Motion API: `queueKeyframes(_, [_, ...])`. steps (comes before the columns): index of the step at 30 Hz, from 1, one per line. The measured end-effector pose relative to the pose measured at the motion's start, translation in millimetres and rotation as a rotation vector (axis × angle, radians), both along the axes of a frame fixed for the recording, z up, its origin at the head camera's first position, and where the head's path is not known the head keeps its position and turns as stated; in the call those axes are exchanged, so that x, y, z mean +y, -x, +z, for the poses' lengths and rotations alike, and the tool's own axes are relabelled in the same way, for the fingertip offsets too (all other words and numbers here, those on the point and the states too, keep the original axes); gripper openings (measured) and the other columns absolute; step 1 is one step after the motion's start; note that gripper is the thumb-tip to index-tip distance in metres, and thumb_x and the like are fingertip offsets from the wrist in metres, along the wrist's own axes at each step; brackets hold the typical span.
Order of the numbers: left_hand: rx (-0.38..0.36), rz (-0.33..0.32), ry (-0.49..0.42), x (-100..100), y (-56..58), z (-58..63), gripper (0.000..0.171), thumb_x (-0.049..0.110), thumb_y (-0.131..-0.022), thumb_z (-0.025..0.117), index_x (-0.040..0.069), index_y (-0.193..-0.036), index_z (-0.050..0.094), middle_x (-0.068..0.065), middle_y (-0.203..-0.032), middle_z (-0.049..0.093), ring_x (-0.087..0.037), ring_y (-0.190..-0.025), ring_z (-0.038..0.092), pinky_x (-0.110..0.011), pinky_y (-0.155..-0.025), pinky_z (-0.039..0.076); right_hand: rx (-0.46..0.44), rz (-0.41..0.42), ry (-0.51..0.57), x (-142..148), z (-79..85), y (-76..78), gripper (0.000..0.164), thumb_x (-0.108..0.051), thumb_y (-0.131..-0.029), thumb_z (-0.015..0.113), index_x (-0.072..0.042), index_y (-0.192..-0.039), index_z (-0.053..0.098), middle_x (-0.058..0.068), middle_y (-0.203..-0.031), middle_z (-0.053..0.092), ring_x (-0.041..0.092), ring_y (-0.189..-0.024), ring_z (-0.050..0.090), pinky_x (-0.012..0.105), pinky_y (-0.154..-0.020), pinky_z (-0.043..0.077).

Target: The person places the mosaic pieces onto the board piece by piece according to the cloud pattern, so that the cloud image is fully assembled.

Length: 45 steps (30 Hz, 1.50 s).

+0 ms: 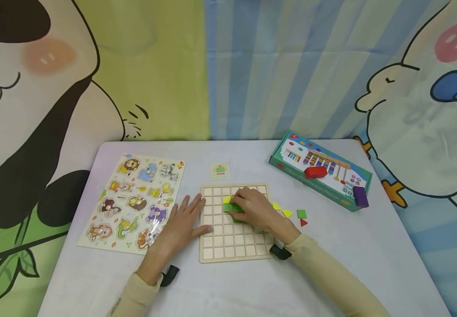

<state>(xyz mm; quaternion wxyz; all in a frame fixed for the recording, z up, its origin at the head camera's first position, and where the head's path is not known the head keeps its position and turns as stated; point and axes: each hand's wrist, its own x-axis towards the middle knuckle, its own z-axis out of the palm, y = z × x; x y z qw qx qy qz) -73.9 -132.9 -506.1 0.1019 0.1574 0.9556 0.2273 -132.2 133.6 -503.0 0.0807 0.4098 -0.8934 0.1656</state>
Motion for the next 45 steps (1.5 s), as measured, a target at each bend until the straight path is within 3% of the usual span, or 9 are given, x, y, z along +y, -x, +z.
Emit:
queueKeyframes(15, [0.009,-0.003,0.004,1,1.1,0.9,0.090,0.057,-0.091,0.067,0.012,-0.160,0.031,-0.009,-0.169,0.023,-0.043,-0.156,0.016,-0.069,-0.122,0.014,-0.057,-0.028,-0.062,-2,-1.4,-1.1,0.029,-0.037,-0.093,0.075,-0.014,-0.110,0.076,-0.002,-0.106,0.068,0.014,-0.098,0.060,0.033,-0.087,0.054])
queueKeyframes(35, [0.011,-0.004,0.005,2,0.3,0.7,0.091,0.056,-0.090,0.068,0.011,-0.160,0.031,-0.010,-0.169,0.023,-0.044,-0.155,0.016,-0.069,-0.122,0.015,-0.049,-0.039,-0.056,-2,-0.9,-3.6,0.027,-0.035,-0.091,0.077,-0.014,-0.108,0.077,-0.002,-0.104,0.068,0.015,-0.097,0.061,0.033,-0.087,0.055])
queueKeyframes(40, [0.003,-0.003,-0.004,3,0.2,1.9,0.091,0.056,-0.090,0.069,0.011,-0.160,0.032,-0.010,-0.169,0.023,-0.044,-0.155,0.016,-0.069,-0.122,0.014,-0.005,-0.046,0.008,11,3.7,-4.3,0.024,-0.030,-0.088,0.081,-0.013,-0.105,0.078,-0.002,-0.099,0.068,0.014,-0.089,0.059,0.032,-0.077,0.054])
queueKeyframes(45, [-0.008,0.001,0.000,1,0.4,0.4,0.091,0.056,-0.090,0.069,0.012,-0.160,0.030,-0.010,-0.169,0.022,-0.044,-0.156,0.015,-0.069,-0.122,0.013,0.009,-0.115,0.040,41,6.7,-5.3,0.023,-0.026,-0.085,0.083,-0.011,-0.102,0.079,-0.001,-0.096,0.068,0.015,-0.087,0.060,0.032,-0.074,0.054])
